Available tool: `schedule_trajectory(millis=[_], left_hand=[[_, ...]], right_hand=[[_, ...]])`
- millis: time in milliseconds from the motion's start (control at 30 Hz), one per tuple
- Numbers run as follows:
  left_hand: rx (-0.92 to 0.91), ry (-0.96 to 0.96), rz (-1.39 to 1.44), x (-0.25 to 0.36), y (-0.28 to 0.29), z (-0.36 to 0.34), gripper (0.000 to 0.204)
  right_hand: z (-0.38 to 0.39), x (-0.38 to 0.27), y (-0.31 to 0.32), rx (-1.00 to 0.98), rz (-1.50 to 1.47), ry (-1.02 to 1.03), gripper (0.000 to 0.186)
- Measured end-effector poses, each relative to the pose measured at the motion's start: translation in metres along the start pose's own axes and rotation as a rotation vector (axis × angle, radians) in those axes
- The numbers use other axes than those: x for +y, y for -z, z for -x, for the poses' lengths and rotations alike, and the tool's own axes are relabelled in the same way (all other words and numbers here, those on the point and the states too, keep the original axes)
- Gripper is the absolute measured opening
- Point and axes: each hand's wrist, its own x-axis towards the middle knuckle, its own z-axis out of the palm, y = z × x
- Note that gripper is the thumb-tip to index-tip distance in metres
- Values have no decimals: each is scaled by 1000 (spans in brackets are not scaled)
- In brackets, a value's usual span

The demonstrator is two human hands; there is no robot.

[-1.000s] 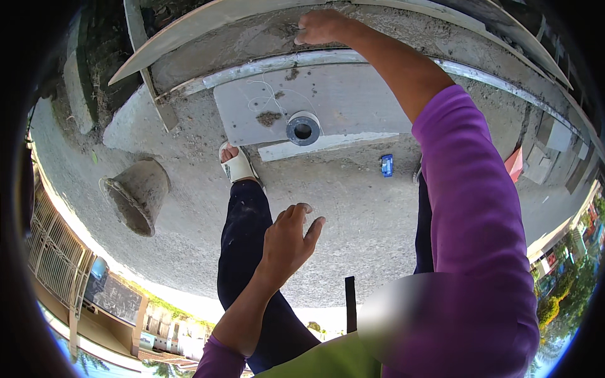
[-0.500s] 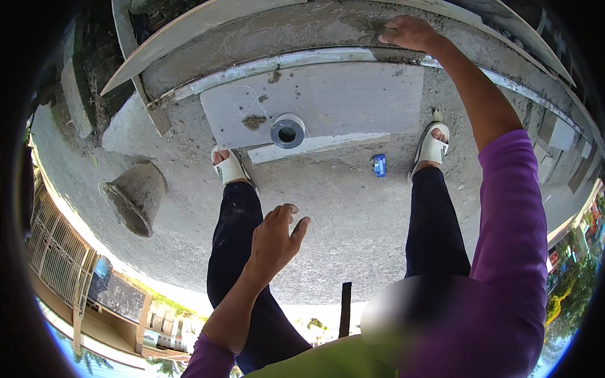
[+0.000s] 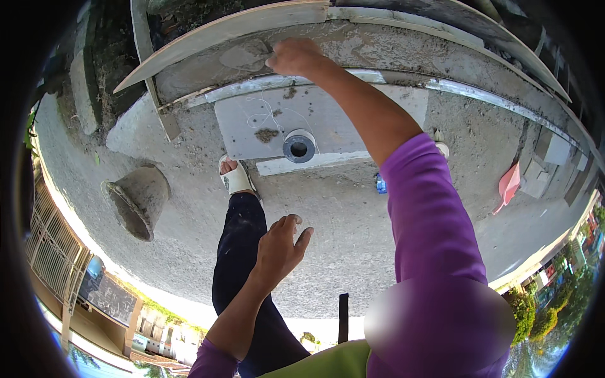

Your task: The person is applying mortar to a low wall or ledge using a trowel and a bucket.

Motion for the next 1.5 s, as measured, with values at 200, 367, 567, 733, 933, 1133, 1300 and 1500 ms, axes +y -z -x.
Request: schedule_trajectory(millis=[200, 367, 567, 733, 933, 1133, 1300, 1500], left_hand=[[-72, 88, -3, 6, -1, -4, 32], [-108, 110, -22, 11, -10, -12, 32], [-133, 79, -114, 13, -32, -17, 35], [-167, 122, -90, 21, -43, -21, 36], [-157, 143, -80, 19, -54, -20, 33], [-193, 206, -96, 13, -77, -28, 33], [-143, 177, -92, 26, -88, -35, 34], [-83, 162, -22, 35, -95, -41, 33]], right_hand=[[10, 53, 6, -132, 51, -105, 50], [93, 188, 34, -15, 123, -294, 60], [152, 311, 56, -56, 253, -304, 49], [211, 393, 72, -45, 313, -372, 37], [176, 259, 84, -67, 99, -316, 58], [119, 275, 60, -29, 78, -181, 58], [199, 433, 80, 5, 245, -323, 46], [291, 550, 121, 70, 390, -188, 23]])
